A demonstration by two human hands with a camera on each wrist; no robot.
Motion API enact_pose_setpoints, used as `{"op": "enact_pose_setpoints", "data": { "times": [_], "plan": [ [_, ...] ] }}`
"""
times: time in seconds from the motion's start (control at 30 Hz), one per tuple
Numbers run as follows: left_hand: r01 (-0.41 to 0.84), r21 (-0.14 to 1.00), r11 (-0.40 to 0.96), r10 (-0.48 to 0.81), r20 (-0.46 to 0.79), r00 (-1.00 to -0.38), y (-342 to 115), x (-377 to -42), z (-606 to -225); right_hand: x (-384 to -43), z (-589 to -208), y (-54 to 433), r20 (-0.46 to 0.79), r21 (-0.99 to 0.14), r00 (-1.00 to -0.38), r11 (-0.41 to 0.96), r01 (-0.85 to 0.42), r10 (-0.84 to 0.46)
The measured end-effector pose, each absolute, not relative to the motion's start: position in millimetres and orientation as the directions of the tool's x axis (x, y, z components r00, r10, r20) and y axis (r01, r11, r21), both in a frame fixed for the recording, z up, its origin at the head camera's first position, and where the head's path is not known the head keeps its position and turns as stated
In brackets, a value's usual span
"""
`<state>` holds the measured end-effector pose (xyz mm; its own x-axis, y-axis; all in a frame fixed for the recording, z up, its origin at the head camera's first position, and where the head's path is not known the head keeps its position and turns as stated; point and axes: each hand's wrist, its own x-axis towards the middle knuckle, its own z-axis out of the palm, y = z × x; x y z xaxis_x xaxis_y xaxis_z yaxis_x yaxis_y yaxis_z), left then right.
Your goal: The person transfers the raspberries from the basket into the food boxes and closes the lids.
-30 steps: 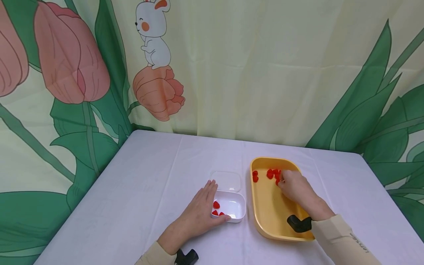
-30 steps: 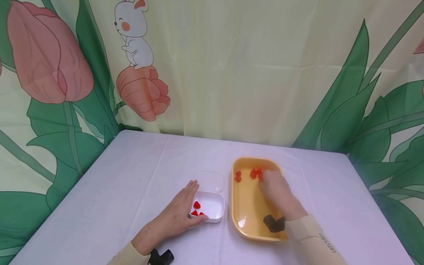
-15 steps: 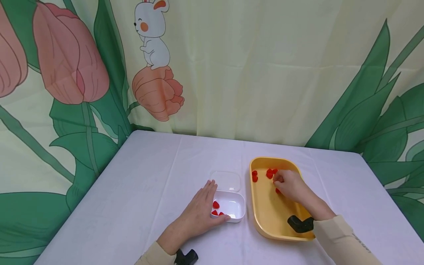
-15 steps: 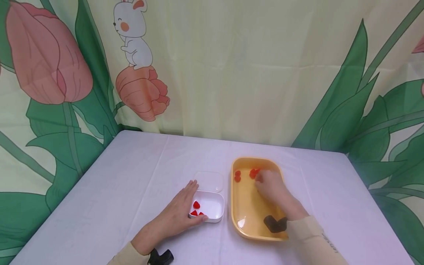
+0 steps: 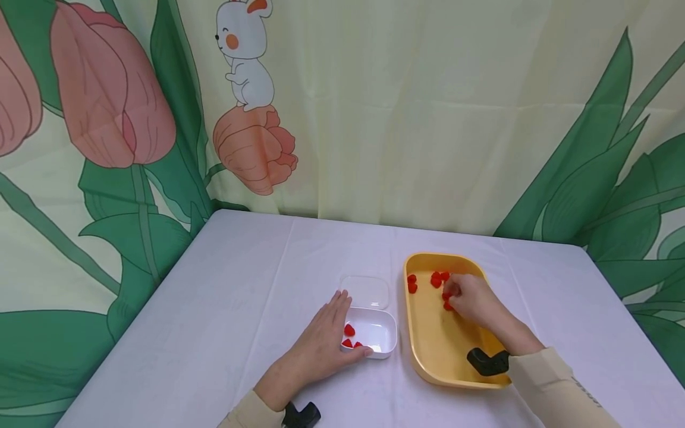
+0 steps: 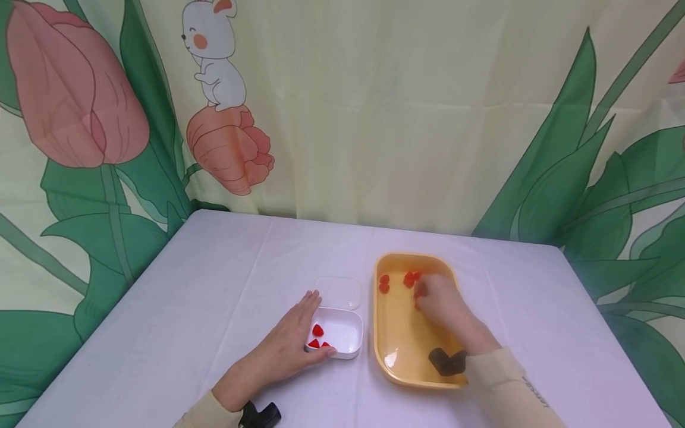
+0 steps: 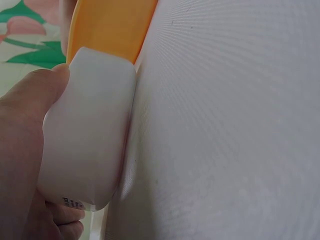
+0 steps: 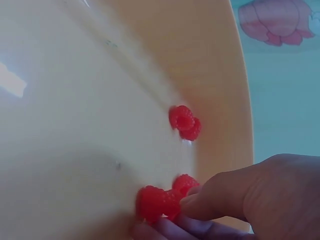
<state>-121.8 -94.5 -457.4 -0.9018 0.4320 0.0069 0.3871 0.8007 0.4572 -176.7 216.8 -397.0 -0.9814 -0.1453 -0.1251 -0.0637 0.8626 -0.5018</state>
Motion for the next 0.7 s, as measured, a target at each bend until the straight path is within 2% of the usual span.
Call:
{"op": "enact_pose_setpoints", "data": {
  "times": [0.27, 0.7],
  "plan": [
    [0.388, 0.459, 0.800, 0.433, 0.008, -0.902, -95.4, -121.4, -456.2, -174.3, -398.1, 216.2, -0.184, -0.488, -0.975, 0.873, -0.020, -0.125],
    [0.398, 0.458, 0.795, 0.440, 0.017, -0.898, -95.3, -121.0, -456.7, -173.2, -401.7, 209.2, -0.176, -0.446, -0.973, 0.893, -0.057, -0.150]
  ]
}}
